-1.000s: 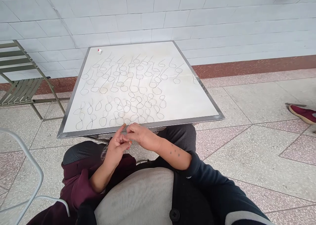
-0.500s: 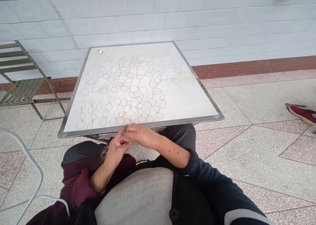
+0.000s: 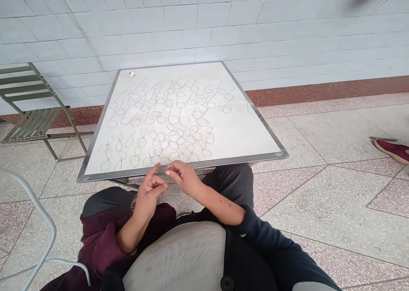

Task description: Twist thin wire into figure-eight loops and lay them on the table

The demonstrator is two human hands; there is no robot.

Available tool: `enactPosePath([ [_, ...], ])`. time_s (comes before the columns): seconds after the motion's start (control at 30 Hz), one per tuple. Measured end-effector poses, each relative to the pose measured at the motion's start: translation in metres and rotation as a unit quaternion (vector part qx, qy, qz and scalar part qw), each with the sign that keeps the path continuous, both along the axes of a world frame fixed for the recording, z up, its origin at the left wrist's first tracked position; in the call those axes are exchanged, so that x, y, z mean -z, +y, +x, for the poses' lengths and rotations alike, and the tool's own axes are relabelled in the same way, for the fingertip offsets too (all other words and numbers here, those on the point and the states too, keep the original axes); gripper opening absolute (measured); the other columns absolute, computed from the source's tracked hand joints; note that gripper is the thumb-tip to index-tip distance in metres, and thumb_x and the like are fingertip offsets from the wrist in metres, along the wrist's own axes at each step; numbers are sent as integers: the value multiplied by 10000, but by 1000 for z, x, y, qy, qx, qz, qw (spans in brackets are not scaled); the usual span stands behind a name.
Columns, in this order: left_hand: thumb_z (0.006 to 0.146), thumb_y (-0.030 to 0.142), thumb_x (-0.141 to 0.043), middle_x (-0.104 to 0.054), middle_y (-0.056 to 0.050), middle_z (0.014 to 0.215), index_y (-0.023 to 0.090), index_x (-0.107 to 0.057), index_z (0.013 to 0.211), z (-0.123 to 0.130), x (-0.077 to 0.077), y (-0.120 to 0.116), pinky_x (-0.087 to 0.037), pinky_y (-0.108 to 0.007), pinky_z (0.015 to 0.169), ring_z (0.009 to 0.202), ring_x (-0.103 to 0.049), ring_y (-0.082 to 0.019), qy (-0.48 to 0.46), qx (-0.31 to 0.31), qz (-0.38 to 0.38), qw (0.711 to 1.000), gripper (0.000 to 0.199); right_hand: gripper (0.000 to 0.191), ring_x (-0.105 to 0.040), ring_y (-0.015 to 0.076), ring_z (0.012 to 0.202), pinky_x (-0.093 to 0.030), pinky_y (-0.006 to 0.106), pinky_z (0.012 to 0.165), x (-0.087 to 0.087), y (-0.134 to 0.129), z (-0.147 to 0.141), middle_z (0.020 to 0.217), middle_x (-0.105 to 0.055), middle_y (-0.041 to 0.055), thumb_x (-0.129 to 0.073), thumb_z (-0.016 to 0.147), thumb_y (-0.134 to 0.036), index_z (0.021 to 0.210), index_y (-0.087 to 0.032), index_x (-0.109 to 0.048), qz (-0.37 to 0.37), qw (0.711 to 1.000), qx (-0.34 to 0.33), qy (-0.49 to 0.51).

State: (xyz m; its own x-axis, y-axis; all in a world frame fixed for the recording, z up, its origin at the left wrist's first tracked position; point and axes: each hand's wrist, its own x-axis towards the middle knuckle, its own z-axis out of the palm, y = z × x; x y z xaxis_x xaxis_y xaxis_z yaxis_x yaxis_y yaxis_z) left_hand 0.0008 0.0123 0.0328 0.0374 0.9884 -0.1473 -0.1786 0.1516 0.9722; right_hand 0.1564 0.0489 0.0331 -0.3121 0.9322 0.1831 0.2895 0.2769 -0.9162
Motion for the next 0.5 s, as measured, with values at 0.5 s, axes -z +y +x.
enactPosePath([
  [0.5,778,219,-688,-594,27,711,203,-457,1385,0,-3,-1,-430,-274,731,688,-550,-129,29,22,42,998,649,256,-490,85,564,-423,230,563,9,-6,-8,671,-558,-36,-608,846,-439,827,-187,-566,-238,946,-24,220],
])
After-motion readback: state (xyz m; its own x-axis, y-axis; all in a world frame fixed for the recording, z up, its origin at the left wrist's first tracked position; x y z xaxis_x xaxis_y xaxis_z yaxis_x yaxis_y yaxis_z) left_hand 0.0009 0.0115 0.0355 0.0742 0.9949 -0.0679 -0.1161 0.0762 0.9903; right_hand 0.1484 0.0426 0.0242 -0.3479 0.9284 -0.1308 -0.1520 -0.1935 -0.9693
